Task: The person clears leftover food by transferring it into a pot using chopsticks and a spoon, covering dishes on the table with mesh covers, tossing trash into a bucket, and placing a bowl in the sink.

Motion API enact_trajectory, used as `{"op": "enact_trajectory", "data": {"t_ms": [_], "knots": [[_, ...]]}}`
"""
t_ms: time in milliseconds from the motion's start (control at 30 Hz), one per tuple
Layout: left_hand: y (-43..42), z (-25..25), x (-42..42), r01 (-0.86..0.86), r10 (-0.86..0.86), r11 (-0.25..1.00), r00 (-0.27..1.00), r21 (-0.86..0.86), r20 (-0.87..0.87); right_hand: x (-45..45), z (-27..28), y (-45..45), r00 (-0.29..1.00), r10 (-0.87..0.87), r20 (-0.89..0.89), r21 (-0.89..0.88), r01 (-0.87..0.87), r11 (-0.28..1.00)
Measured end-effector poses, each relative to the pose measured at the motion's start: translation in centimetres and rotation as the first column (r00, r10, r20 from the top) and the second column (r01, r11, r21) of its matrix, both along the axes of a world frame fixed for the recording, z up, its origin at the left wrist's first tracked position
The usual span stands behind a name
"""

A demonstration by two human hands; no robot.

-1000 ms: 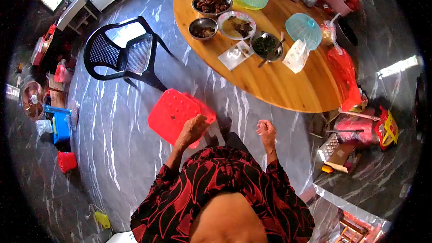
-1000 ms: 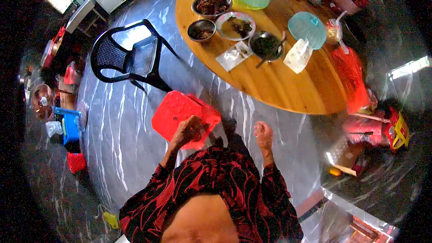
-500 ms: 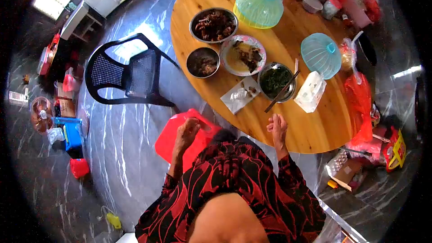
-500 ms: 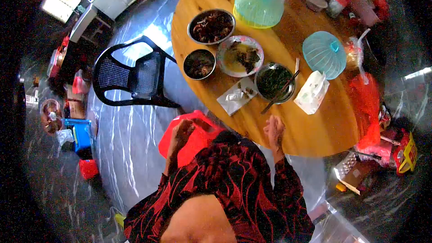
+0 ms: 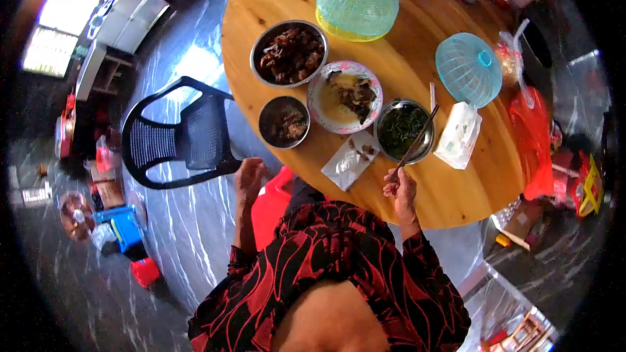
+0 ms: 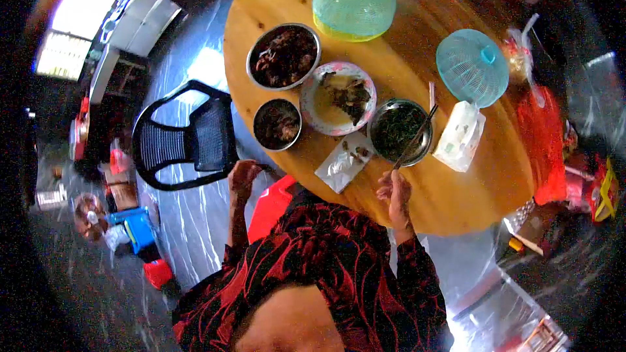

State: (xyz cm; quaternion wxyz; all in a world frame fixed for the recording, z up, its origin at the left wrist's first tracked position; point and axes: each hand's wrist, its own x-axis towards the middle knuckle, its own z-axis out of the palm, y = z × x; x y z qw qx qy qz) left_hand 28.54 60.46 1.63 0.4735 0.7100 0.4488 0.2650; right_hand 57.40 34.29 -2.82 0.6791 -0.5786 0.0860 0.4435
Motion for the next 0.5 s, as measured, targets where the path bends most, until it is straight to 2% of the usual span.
{"op": "enact_trajectory", "data": {"t_ms": [100,133,200,233,300,333,400,467,500], "knots": [[5.2,-0.7,0.3,-0.039,0.057,0.985,0.993,-0.167,0.103,-1.1,0.1,1.1,0.992,-0.114,0.049,-0.058,0.117,0.991],[7.2,-0.7,0.3,0.012,0.004,0.991,0.993,-0.136,0.118,-1.4,-0.2,1.4,0.986,-0.147,0.078,-0.11,0.155,0.982],[11.1,-1.6,1.2,0.014,0.001,0.992,0.993,-0.128,0.118,-2.2,-0.1,2.3,0.97,-0.218,0.109,-0.179,0.235,0.955],[13.0,-0.9,2.0,0.045,-0.028,0.993,0.988,-0.109,0.149,-2.3,0.3,3.2,0.949,-0.252,0.188,-0.203,0.288,0.936],[15.7,-2.0,1.9,0.086,-0.067,0.984,0.99,-0.158,0.12,-3.5,-0.3,3.9,0.911,-0.275,0.307,-0.27,0.36,0.893],[16.8,-2.5,2.1,0.098,-0.079,0.979,0.991,-0.177,0.11,-3.9,-0.9,3.9,0.911,-0.274,0.309,-0.297,0.366,0.882],[18.6,-3.5,2.0,0.111,-0.101,0.969,0.993,-0.219,0.058,-5.3,-2.2,4.0,0.88,-0.332,0.34,-0.239,0.422,0.874],[20.2,-4.0,2.5,0.186,-0.175,0.957,0.982,-0.222,0.067,-6.3,-2.1,4.2,0.876,-0.313,0.366,-0.269,0.422,0.866],[20.8,-4.8,2.6,0.237,-0.206,0.946,0.966,-0.22,0.155,-7.1,-1.4,4.6,0.846,-0.37,0.384,-0.225,0.475,0.851]]}}
